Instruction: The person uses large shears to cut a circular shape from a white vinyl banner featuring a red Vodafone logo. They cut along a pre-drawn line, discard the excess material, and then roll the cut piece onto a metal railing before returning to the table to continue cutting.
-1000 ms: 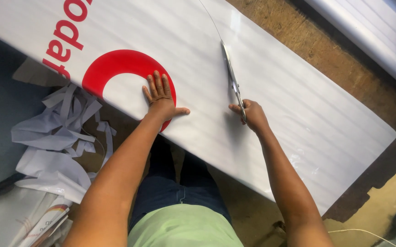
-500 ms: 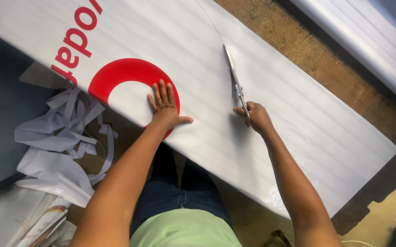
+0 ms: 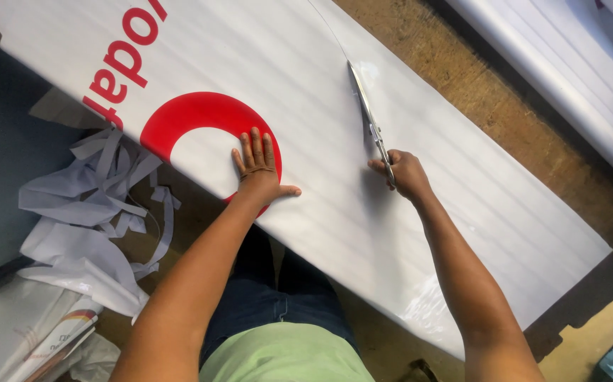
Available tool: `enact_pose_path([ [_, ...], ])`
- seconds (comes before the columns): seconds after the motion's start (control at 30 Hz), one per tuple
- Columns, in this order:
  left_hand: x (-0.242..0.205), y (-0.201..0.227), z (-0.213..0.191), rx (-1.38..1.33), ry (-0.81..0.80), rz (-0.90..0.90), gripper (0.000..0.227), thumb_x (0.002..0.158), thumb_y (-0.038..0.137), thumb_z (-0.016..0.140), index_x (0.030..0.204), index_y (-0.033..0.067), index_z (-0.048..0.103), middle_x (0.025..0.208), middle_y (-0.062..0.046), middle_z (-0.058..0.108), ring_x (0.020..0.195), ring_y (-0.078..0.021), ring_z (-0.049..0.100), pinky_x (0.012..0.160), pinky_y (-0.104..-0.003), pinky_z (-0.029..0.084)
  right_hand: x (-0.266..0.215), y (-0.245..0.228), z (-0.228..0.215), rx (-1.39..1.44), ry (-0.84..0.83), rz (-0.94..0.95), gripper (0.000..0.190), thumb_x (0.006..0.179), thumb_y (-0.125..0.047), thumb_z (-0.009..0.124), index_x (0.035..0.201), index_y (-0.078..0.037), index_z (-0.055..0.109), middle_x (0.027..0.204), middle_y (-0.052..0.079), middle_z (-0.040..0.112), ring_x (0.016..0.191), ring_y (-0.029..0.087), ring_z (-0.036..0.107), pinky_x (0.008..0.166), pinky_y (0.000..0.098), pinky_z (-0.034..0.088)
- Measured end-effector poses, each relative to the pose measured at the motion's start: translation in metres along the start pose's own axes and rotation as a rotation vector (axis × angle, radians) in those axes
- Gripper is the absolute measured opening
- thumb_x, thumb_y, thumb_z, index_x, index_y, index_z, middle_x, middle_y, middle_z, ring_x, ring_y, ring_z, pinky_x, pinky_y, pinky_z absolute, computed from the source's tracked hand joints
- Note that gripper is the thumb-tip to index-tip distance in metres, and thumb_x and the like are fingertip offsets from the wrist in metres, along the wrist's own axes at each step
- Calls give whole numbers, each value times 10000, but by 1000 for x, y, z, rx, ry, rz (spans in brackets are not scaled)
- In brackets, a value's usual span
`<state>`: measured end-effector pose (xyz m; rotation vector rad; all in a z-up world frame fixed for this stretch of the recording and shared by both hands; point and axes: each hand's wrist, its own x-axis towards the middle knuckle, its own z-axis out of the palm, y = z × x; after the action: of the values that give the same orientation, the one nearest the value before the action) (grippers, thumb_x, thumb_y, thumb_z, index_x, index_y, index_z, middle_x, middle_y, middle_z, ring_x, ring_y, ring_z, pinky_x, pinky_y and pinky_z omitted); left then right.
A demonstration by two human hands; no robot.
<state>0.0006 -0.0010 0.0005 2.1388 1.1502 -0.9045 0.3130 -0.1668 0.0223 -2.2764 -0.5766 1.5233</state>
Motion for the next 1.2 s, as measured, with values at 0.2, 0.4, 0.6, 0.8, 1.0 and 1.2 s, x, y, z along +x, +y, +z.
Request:
enact_pose_path([
  [0.2,-1,0,0,-12,7,1,1648,709,847,816,1695,37,-227,1715,-241,-388,1550,-479,-393,1213,-717,-250,24,-20,-8,5,-15,-24,454,916,-473,884,841,-69,689,533,102,608,467,220,627,507,284,452],
  [0.4,1,-1,3,-18,12,5,1655,703,858,814,1694,43,-233,1715,-240,-390,1552,-483,-391,1211,-717,-249,37,-18,-15,-7,-25,-36,440,908,-455,890,824,-71,691,529,109,614,458,214,633,482,269,462],
  [0.6,2,0,1,-13,-11,-5,1646,707,840,825,1700,47,-222,1725,-239,-374,1558,-484,-383,1210,-715,-255,41,-21,-22,-70,-48,-43,438,922,-446,874,836,-56,696,532,118,616,468,234,632,520,299,460],
  [0.8,-2,2,-5,-26,-15,-3,1627,727,823,827,1701,48,-222,1728,-240,-369,1561,-482,-378,1211,-709,-255,61,-42,-31,-103,-52,-78,465,917,-491,879,859,-68,695,552,104,624,489,221,644,535,291,466],
  [1.0,-1,1,-2,-34,-3,3,1620,735,827,819,1700,45,-222,1730,-242,-365,1564,-485,-370,1206,-697,-266,60,-51,-32,-113,-49,-57,417,930,-454,873,849,-82,700,535,98,615,467,217,633,519,283,458],
  [1.2,1,1,-1,-24,-22,-5,1638,720,835,818,1692,48,-239,1719,-246,-383,1550,-490,-392,1195,-709,-278,72,-41,-40,-154,-55,-43,376,938,-408,868,860,-75,713,547,105,624,482,219,635,528,282,465],
])
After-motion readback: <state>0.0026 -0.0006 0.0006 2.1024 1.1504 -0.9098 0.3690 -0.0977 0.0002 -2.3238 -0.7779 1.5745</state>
